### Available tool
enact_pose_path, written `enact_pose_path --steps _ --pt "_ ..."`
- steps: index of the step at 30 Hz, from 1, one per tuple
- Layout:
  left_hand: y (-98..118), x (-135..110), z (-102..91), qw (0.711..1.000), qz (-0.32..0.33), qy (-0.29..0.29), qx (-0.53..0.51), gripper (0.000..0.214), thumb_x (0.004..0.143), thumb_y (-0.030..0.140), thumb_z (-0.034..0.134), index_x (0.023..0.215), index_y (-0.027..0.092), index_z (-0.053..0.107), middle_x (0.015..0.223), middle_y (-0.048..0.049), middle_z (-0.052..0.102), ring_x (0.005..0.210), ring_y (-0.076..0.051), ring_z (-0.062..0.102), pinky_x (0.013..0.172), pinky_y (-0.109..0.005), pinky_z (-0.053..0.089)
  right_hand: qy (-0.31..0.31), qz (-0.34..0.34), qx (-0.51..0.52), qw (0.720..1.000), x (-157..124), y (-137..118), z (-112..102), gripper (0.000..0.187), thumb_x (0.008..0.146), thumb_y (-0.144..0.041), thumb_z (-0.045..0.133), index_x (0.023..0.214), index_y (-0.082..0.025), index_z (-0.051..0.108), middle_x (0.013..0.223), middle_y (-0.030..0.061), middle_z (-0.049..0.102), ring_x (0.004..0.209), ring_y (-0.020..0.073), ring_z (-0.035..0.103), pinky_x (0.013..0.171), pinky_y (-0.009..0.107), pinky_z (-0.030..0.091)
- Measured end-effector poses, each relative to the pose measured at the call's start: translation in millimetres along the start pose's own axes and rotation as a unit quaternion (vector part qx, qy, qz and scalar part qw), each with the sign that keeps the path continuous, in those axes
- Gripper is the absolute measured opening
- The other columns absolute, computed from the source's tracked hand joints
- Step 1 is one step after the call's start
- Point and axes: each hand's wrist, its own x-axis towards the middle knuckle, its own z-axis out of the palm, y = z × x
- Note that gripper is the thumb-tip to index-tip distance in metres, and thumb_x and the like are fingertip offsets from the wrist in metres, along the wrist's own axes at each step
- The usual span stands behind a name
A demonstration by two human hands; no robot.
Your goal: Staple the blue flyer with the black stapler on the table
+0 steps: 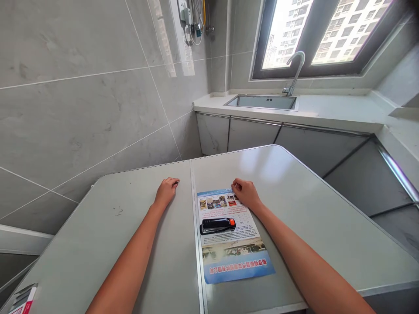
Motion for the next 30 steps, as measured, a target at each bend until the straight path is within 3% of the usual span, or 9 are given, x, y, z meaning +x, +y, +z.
enact_pose_path --steps 4,8,12,16,21,24,27,30 --pt "32 -12 7.4 0.998 0.014 0.063 0.013 0.033 0.096 0.009 0.045 0.115 0.018 0.070 0.122 -0.0129 0.063 0.118 -0.030 0.055 0.106 -0.049 0.046 0.001 -0.002 -0.001 1.000 0 1 1 0.021 0.090 -0.035 0.052 0.078 -0.023 0.063 0.061 -0.0020 0.059 0.057 0.0149 0.051 0.062 0.027 0.037" --pt "82 -43 32.2 0.997 0.076 -0.001 -0.026 0.024 0.098 0.017 0.054 0.116 0.023 0.069 0.119 -0.0069 0.065 0.114 -0.024 0.057 0.105 -0.040 0.047 0.004 0.001 -0.005 1.000 0 2 1 0.021 0.093 -0.035 0.051 0.080 -0.023 0.063 0.062 -0.0017 0.058 0.059 0.0155 0.050 0.064 0.028 0.039" --pt "115 -57 49.9 0.999 0.033 -0.034 -0.006 0.016 0.092 0.017 0.064 0.107 0.020 0.068 0.116 -0.0092 0.063 0.110 -0.027 0.057 0.098 -0.043 0.048 0.014 -0.048 -0.028 0.998 0 1 1 0.020 0.096 -0.036 0.051 0.098 -0.023 0.068 0.094 0.0067 0.067 0.091 0.0228 0.059 0.081 0.033 0.046" --pt "124 -49 54.9 0.999 -0.017 -0.047 0.012 0.025 0.092 0.012 0.061 0.115 0.020 0.065 0.110 -0.0099 0.062 0.107 -0.027 0.058 0.096 -0.041 0.047 -0.030 -0.090 -0.092 0.991 0 2 4 0.024 0.097 -0.040 0.057 0.114 -0.027 0.068 0.117 0.0095 0.063 0.111 0.0288 0.052 0.095 0.042 0.043" --pt "134 -41 49.3 0.999 -0.034 -0.040 0.002 0.013 0.093 0.013 0.057 0.094 0.019 0.069 0.108 -0.0115 0.060 0.105 -0.026 0.060 0.096 -0.039 0.047 -0.066 -0.098 -0.120 0.986 0 5 6 0.016 0.098 -0.036 0.057 0.104 -0.026 0.068 0.119 0.0094 0.062 0.110 0.0288 0.050 0.092 0.043 0.041" --pt "145 -41 38.9 0.994 -0.059 -0.059 -0.068 0.016 0.097 0.017 0.052 0.100 0.022 0.067 0.105 -0.0095 0.065 0.095 -0.024 0.066 0.086 -0.035 0.050 -0.068 -0.102 -0.115 0.986 1 5 5 0.013 0.098 -0.035 0.057 0.101 -0.026 0.066 0.118 0.0085 0.062 0.109 0.0276 0.050 0.090 0.042 0.040" --pt "148 -43 30.4 0.975 -0.121 -0.092 -0.162 0.014 0.095 0.024 0.059 0.108 0.025 0.063 0.093 -0.0043 0.073 0.081 -0.021 0.069 0.074 -0.031 0.051 -0.066 -0.103 -0.114 0.986 1 5 4 0.012 0.099 -0.034 0.057 0.100 -0.026 0.066 0.118 0.0084 0.062 0.109 0.0276 0.050 0.090 0.041 0.040" --pt "140 -48 26.9 0.934 -0.214 -0.121 -0.259 0.023 0.087 0.034 0.072 0.102 0.020 0.063 0.083 -0.0049 0.074 0.071 -0.020 0.069 0.065 -0.028 0.051 -0.066 -0.102 -0.115 0.986 0 4 4 0.013 0.099 -0.034 0.057 0.100 -0.025 0.066 0.117 0.0087 0.062 0.108 0.0274 0.051 0.089 0.041 0.040"
